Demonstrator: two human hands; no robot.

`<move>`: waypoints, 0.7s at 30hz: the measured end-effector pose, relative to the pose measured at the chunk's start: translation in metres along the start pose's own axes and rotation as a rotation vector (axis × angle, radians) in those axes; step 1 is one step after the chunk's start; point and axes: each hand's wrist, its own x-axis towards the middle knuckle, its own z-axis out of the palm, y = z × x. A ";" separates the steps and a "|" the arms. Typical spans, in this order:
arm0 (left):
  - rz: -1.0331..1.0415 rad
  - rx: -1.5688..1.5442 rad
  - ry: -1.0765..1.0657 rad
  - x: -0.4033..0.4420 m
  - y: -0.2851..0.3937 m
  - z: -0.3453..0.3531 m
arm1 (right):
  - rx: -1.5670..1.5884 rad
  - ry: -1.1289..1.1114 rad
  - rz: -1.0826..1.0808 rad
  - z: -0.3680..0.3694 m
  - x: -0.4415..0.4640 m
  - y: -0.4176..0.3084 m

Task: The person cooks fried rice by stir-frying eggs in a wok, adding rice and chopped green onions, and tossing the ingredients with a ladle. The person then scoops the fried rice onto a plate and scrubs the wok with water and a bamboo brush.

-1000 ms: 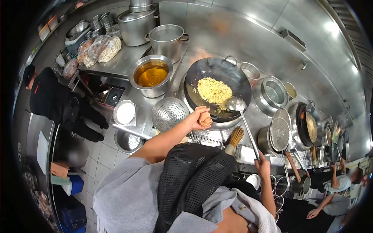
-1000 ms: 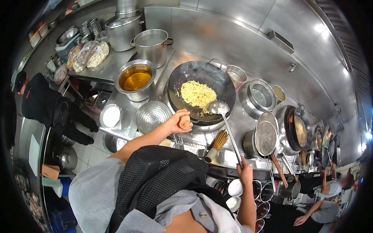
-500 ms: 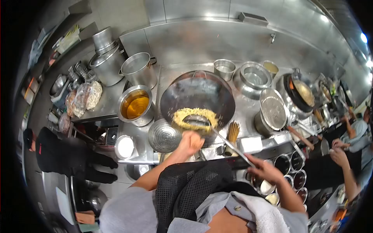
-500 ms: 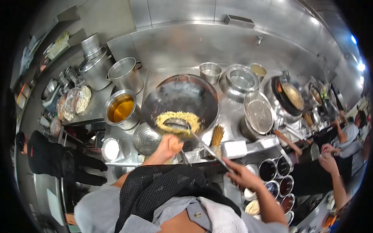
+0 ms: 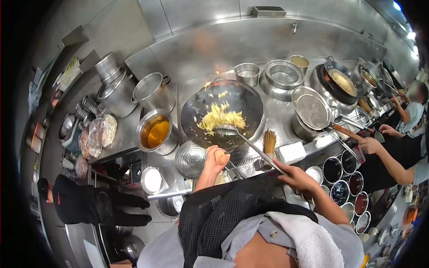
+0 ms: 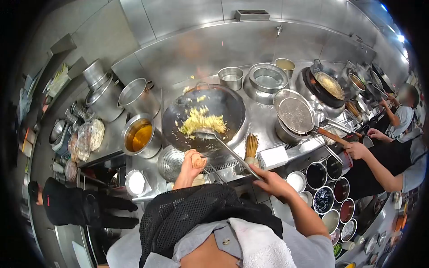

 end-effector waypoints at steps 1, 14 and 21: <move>-0.113 -0.109 -0.052 -0.002 -0.005 -0.021 | -0.023 0.033 -0.099 -0.003 -0.020 0.007; -0.184 0.379 -0.623 -0.020 -0.035 -0.076 | -0.250 0.209 -0.183 0.003 0.060 -0.003; -0.179 -0.071 -0.022 0.059 -0.015 -0.012 | -0.251 0.170 -0.103 0.019 0.108 0.001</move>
